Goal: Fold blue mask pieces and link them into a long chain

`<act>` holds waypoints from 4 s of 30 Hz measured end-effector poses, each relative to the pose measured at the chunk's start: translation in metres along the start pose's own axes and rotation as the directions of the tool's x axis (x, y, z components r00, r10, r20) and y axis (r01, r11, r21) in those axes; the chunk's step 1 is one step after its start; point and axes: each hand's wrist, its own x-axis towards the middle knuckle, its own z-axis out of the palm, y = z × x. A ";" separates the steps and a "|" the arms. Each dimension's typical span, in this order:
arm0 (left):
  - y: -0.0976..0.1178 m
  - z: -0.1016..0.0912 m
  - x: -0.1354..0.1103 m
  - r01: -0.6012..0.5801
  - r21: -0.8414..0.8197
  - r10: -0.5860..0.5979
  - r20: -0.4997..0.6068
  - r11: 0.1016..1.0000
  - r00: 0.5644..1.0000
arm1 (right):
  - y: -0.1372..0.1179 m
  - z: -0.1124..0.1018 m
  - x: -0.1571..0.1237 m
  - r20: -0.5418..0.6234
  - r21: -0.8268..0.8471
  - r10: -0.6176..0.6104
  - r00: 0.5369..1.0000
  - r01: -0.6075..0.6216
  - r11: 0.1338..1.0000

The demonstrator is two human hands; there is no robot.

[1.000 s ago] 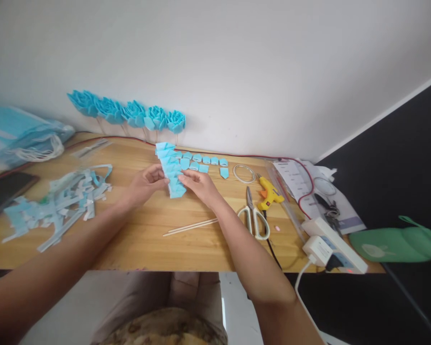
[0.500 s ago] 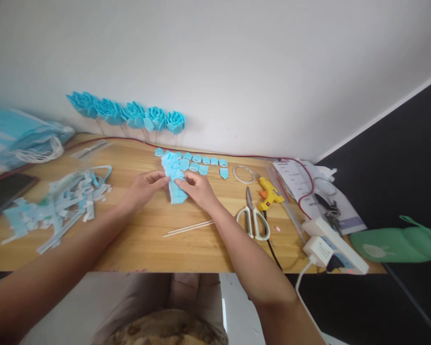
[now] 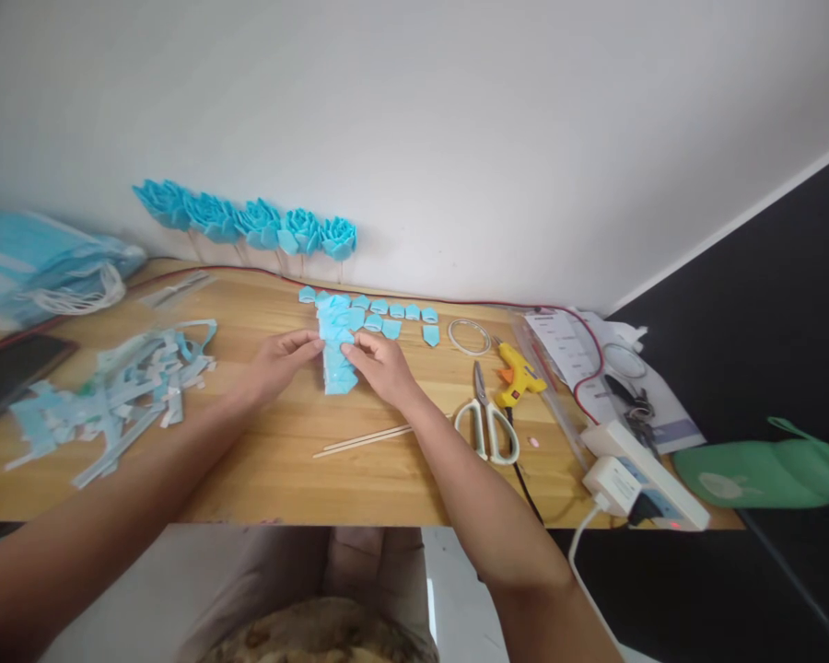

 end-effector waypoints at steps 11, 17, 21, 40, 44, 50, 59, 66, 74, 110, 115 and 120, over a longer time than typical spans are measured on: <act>-0.005 0.000 0.002 0.057 -0.155 -0.073 -0.100 0.986 0.992 | -0.003 0.001 -0.002 0.034 -0.027 0.018 0.999 -0.017 0.999; 0.002 0.001 -0.002 0.050 -0.081 -0.058 -0.094 0.995 0.994 | -0.006 0.001 -0.001 0.015 0.026 -0.007 1.000 0.006 1.000; 0.002 0.005 -0.002 0.056 -0.072 -0.060 -0.048 0.996 0.997 | 0.002 0.003 0.000 -0.018 0.062 0.040 0.999 -0.039 0.997; -0.002 0.001 0.001 0.034 -0.110 -0.042 -0.070 0.993 0.997 | 0.000 0.001 -0.001 -0.013 0.011 -0.013 1.000 0.013 1.000; -0.001 0.000 0.001 0.069 -0.129 -0.083 -0.104 0.989 0.991 | -0.006 0.000 -0.002 0.021 -0.026 -0.016 1.000 0.016 1.000; 0.004 0.003 -0.002 0.096 -0.130 -0.109 -0.102 0.987 0.989 | -0.004 0.001 0.000 -0.006 0.011 0.006 1.000 -0.006 1.000; 0.005 0.003 -0.002 0.092 -0.126 -0.096 -0.032 0.988 0.995 | 0.000 0.001 -0.001 0.012 -0.084 -0.010 1.000 0.011 0.996; -0.002 0.001 0.001 0.121 -0.242 -0.127 -0.008 0.963 0.992 | 0.000 -0.001 0.000 -0.008 -0.110 -0.015 1.000 0.014 0.994; -0.005 -0.002 0.003 0.074 -0.229 -0.100 -0.101 0.971 0.990 | -0.006 0.001 -0.001 0.032 -0.019 0.006 0.999 -0.005 1.000; 0.006 0.002 0.000 0.088 -0.203 -0.110 -0.103 0.975 0.989 | -0.001 -0.002 0.000 0.041 0.027 0.035 0.999 -0.036 0.999; 0.010 0.003 -0.002 0.091 -0.123 -0.105 -0.111 0.988 0.988 | -0.002 -0.001 0.000 -0.005 0.091 -0.017 1.000 0.018 0.996; 0.011 0.006 -0.004 0.081 -0.084 -0.088 -0.081 0.993 0.993 | 0.000 0.005 -0.001 -0.005 0.099 0.042 0.999 -0.041 0.994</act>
